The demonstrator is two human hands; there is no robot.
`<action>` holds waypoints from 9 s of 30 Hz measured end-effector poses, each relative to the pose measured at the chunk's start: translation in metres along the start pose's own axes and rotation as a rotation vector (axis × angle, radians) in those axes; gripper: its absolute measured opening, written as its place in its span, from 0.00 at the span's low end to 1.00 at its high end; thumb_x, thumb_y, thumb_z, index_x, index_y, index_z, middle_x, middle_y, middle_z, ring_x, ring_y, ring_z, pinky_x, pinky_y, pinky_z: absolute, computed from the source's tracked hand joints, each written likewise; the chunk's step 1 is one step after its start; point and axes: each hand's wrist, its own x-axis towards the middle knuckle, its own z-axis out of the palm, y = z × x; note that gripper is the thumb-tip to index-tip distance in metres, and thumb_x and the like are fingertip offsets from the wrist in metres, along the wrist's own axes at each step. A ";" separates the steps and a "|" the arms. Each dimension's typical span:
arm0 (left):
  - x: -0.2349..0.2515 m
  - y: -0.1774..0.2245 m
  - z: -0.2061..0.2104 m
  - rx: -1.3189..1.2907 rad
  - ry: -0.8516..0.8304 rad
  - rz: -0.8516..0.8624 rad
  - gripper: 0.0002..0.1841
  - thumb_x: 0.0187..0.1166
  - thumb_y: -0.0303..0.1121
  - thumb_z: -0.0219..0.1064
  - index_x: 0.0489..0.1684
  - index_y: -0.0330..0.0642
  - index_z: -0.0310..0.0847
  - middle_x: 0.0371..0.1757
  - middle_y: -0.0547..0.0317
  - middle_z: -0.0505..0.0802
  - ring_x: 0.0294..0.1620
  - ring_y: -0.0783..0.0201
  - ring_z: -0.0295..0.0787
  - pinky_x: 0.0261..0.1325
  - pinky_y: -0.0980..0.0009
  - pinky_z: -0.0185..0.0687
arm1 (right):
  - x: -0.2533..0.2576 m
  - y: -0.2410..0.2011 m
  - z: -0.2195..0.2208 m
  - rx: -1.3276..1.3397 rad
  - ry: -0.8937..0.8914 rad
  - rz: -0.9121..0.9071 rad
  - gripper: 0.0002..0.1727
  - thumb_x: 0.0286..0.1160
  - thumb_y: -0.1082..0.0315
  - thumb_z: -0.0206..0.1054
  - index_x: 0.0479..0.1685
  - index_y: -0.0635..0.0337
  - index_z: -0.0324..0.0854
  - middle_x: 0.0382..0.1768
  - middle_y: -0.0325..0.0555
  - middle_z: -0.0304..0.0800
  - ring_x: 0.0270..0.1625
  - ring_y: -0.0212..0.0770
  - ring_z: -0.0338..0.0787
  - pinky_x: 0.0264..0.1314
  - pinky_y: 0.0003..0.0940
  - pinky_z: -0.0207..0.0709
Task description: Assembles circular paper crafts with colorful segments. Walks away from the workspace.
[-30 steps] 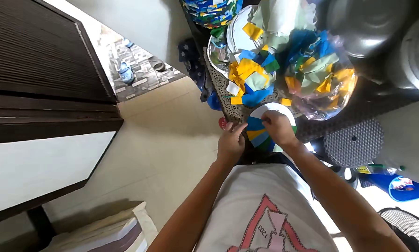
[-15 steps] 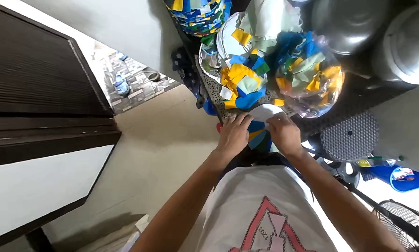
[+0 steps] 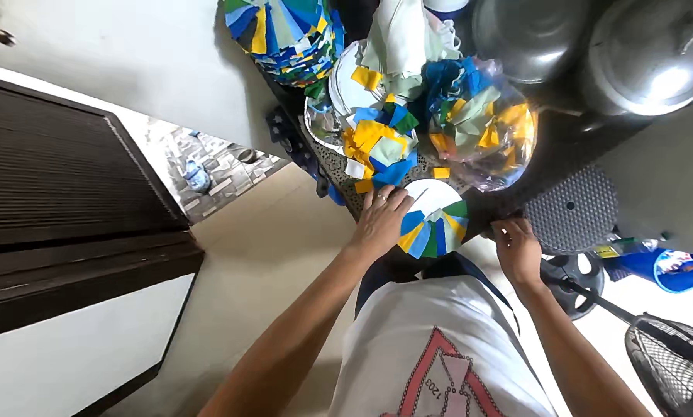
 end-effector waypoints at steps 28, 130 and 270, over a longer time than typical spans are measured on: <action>0.057 -0.047 -0.073 -0.400 0.342 -0.568 0.17 0.84 0.27 0.59 0.67 0.34 0.83 0.65 0.39 0.89 0.68 0.45 0.85 0.72 0.47 0.77 | -0.035 0.012 0.010 0.069 0.013 0.093 0.13 0.81 0.75 0.60 0.52 0.68 0.91 0.55 0.67 0.89 0.50 0.60 0.92 0.53 0.55 0.85; 0.020 0.014 -0.062 -1.920 -0.074 -0.685 0.40 0.94 0.58 0.27 0.66 0.31 0.79 0.53 0.47 0.94 0.52 0.59 0.93 0.58 0.66 0.87 | 0.119 -0.163 -0.006 -0.086 0.033 -0.818 0.07 0.73 0.74 0.70 0.41 0.62 0.94 0.50 0.58 0.92 0.58 0.62 0.90 0.56 0.60 0.82; -0.027 0.002 0.011 0.014 0.040 -0.033 0.24 0.77 0.20 0.62 0.74 0.43 0.83 0.77 0.47 0.85 0.84 0.36 0.70 0.80 0.28 0.56 | -0.026 0.008 -0.004 0.103 -0.279 0.214 0.17 0.89 0.64 0.57 0.61 0.65 0.86 0.42 0.57 0.93 0.44 0.55 0.92 0.53 0.56 0.82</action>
